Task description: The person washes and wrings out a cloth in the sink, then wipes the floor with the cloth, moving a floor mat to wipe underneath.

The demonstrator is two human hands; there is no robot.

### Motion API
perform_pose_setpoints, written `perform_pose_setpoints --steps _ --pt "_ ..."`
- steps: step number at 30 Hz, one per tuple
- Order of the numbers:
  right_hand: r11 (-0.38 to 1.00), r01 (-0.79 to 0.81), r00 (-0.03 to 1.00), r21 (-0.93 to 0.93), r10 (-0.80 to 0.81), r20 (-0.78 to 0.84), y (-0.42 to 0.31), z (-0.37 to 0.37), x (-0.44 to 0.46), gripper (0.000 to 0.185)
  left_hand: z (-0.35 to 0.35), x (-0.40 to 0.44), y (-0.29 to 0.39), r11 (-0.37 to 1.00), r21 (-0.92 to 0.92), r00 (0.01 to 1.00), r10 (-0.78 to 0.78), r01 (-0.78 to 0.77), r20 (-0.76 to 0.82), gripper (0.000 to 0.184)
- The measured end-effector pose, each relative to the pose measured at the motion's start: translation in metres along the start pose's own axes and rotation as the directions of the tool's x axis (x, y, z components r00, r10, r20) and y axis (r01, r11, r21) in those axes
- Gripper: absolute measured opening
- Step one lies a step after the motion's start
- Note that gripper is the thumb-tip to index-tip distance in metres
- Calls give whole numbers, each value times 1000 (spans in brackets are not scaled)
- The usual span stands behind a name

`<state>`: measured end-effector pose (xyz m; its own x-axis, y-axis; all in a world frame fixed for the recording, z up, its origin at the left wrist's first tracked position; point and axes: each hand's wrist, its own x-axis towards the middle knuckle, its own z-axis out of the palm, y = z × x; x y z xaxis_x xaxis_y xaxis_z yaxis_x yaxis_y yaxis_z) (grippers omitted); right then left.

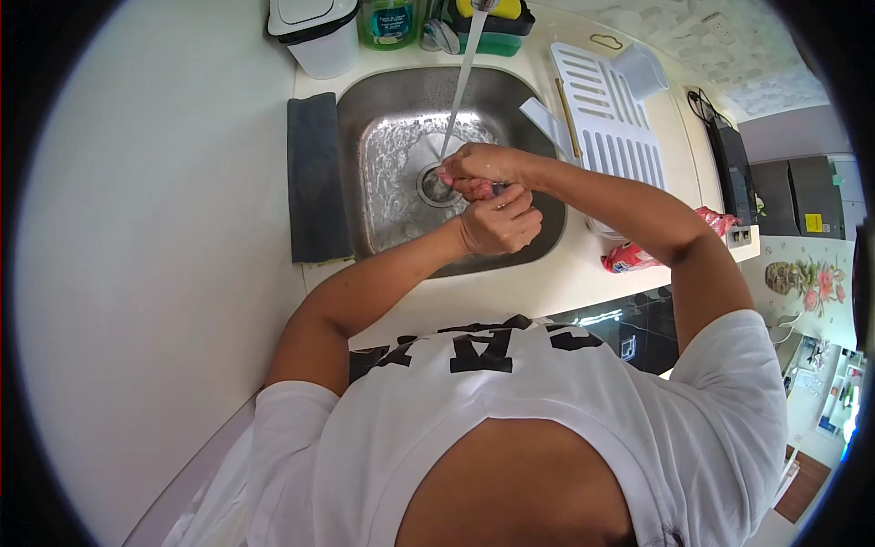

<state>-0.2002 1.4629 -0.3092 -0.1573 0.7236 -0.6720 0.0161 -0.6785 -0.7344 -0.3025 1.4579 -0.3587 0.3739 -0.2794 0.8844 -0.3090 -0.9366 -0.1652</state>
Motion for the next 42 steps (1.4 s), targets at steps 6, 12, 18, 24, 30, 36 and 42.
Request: perform_pose_setpoints --steps 6,12,18,24,30,36,42 --pt "952 58 974 -302 -121 -194 31 -13 44 32 29 -38 -13 975 79 968 194 -208 157 12" --pt "725 -75 875 -685 -282 -394 38 -28 78 34 66 -72 -30 956 57 912 255 -287 321 19" --pt "666 -122 748 -735 -426 -510 49 -49 107 29 76 -73 -43 971 -61 463 166 -232 871 16" --pt "847 192 575 -495 -506 -643 59 -81 132 17 85 -82 -57 974 -175 904 -58 145 424 14" --pt "945 245 705 -215 -327 -630 23 -73 97 17 105 -117 -88 399 508 -34 -760 763 649 28" --pt "885 187 641 -427 -439 -629 37 -97 119 14 123 -146 -123 -751 -428 -188 -578 503 794 34" --pt "712 -9 555 -702 -580 -596 12 -89 80 21 88 -94 -132 -504 25 -421 -692 863 586 33"
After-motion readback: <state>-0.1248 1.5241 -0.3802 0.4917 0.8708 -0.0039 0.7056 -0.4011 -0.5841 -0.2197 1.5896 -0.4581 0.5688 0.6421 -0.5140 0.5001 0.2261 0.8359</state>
